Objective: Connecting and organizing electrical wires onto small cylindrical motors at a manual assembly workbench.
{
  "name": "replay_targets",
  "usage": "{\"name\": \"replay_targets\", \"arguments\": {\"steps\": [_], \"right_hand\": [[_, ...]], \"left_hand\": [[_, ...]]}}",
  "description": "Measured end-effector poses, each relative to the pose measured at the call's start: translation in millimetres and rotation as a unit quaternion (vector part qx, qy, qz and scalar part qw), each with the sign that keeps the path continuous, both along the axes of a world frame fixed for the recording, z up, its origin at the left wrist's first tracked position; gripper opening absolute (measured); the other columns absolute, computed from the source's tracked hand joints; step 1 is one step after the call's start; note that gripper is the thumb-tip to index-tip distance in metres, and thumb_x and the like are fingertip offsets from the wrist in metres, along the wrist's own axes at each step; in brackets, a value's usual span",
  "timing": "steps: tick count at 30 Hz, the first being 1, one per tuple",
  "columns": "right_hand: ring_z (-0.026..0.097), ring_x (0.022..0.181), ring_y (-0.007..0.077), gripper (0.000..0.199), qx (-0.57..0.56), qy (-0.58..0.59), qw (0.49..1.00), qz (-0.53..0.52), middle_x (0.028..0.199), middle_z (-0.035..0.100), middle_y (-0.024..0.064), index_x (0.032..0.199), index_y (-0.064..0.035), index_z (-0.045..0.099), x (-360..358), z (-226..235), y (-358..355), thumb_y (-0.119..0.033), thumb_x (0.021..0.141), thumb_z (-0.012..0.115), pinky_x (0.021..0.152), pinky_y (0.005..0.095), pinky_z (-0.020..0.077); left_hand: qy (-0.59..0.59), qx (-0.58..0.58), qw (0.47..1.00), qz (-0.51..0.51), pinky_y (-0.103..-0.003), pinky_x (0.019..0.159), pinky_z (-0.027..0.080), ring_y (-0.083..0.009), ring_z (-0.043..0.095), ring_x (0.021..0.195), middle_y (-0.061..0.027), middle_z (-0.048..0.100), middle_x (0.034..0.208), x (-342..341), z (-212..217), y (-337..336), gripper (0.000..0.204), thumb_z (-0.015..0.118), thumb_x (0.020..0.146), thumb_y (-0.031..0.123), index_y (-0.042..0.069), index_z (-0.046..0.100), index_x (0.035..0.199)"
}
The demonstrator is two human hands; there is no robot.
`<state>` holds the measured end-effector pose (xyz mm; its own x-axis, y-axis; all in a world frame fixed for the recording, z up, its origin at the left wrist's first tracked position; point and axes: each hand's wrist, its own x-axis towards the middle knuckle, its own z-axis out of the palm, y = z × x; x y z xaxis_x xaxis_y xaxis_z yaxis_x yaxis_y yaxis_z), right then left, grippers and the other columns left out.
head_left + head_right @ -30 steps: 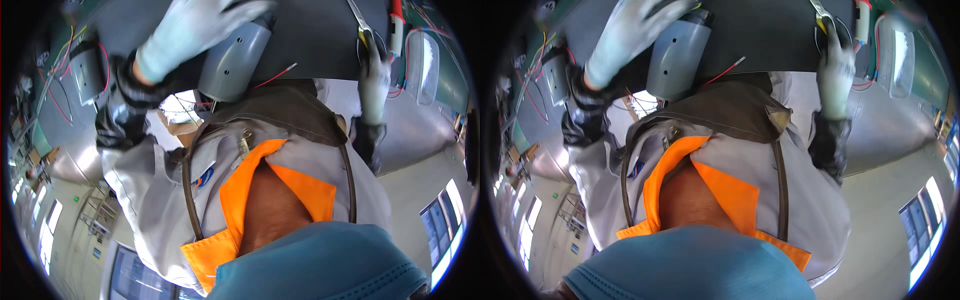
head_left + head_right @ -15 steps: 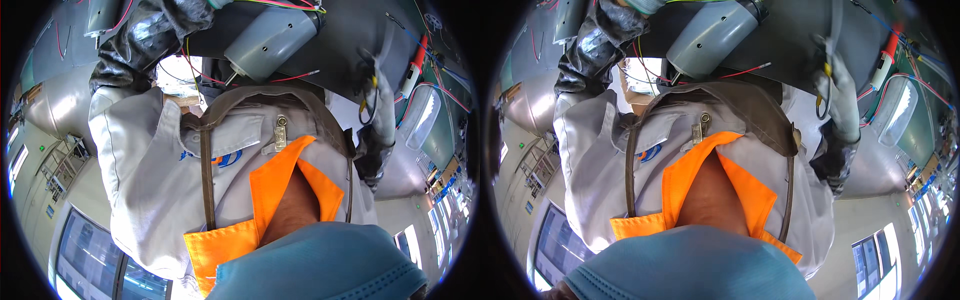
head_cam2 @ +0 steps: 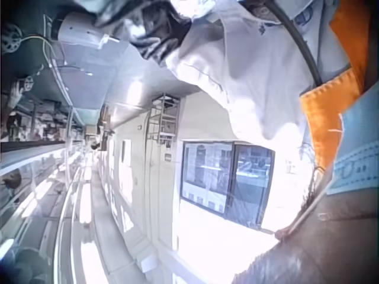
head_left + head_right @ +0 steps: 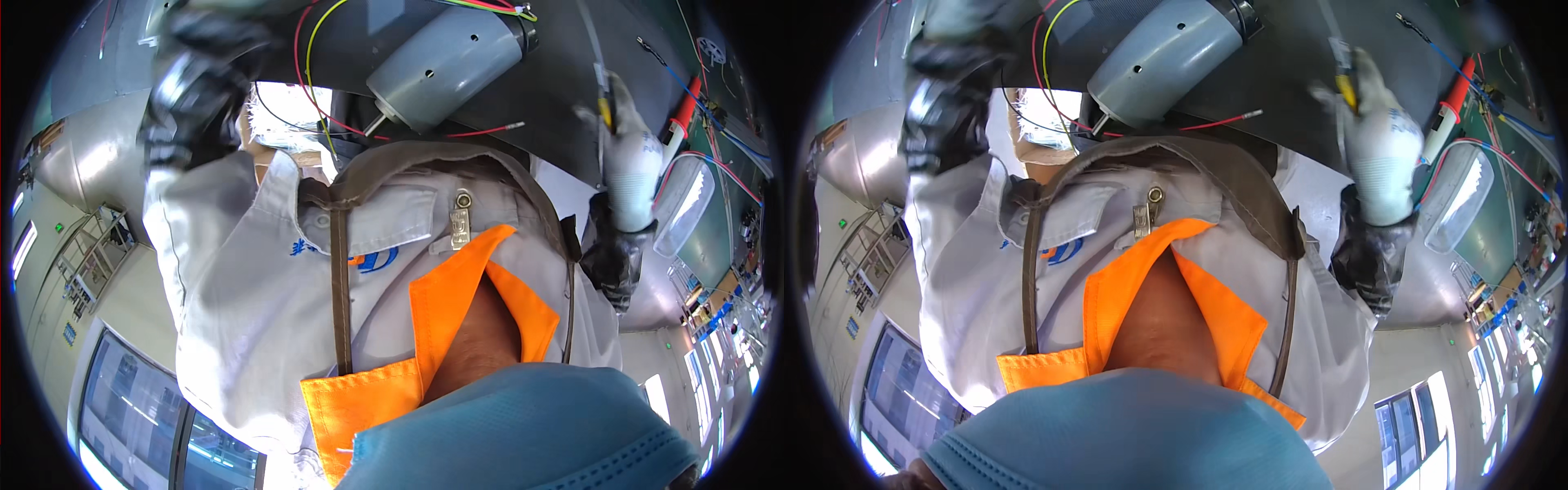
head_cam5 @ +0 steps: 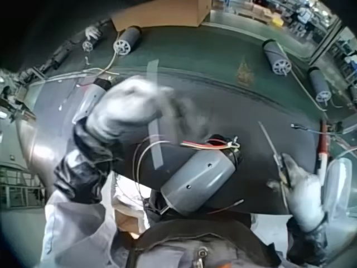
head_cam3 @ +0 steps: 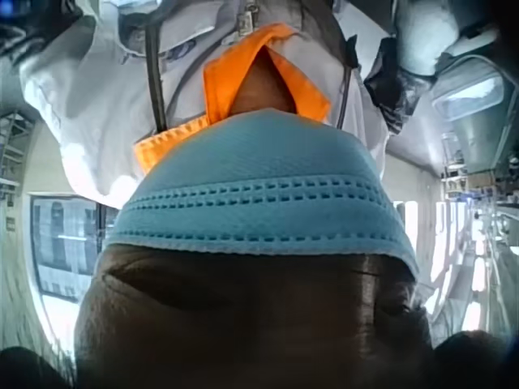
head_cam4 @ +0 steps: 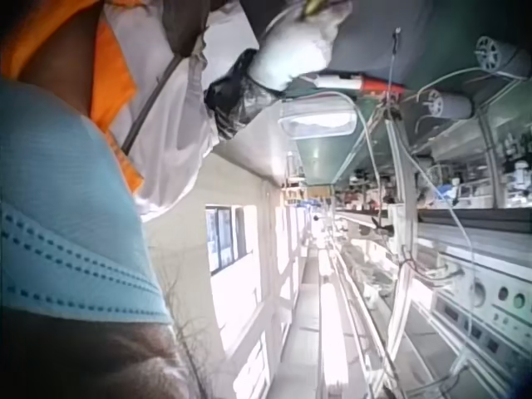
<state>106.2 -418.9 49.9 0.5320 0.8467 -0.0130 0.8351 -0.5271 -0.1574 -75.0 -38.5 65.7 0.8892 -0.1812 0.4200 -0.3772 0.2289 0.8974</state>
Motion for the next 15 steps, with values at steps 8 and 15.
{"name": "replay_targets", "arguments": {"steps": [8, 15], "right_hand": [[0.069, 0.086, 0.0179, 0.038, 0.074, 0.536, 0.835, -0.093, 0.103, 0.074, 0.0149, 0.12, 0.001, 0.07, -48.5, -15.0, 44.7, -0.029, 0.096, 0.074, 0.079, 0.0311, 0.0546], [0.059, 0.087, 0.0103, 0.03, 0.343, 0.488, 0.802, 0.031, 0.091, 0.067, 0.001, 0.102, 0.0002, 0.069, 13.5, -21.5, 168.9, -0.029, 0.1, 0.067, 0.082, 0.0299, 0.0482]], "left_hand": [[-0.096, 0.476, 0.794, 0.367, -0.048, 0.093, 0.051, -0.0399, 0.064, 0.107, -0.0208, 0.064, 0.12, -63.9, -28.7, -76.4, 0.062, 0.075, 0.085, 0.047, 0.004, 0.065, 0.129], [-0.099, 0.711, 0.461, 0.522, -0.047, 0.081, 0.051, -0.0379, 0.062, 0.097, -0.0215, 0.064, 0.113, 42.4, -90.3, -62.3, 0.045, 0.066, 0.089, 0.024, -0.002, 0.061, 0.127]]}}
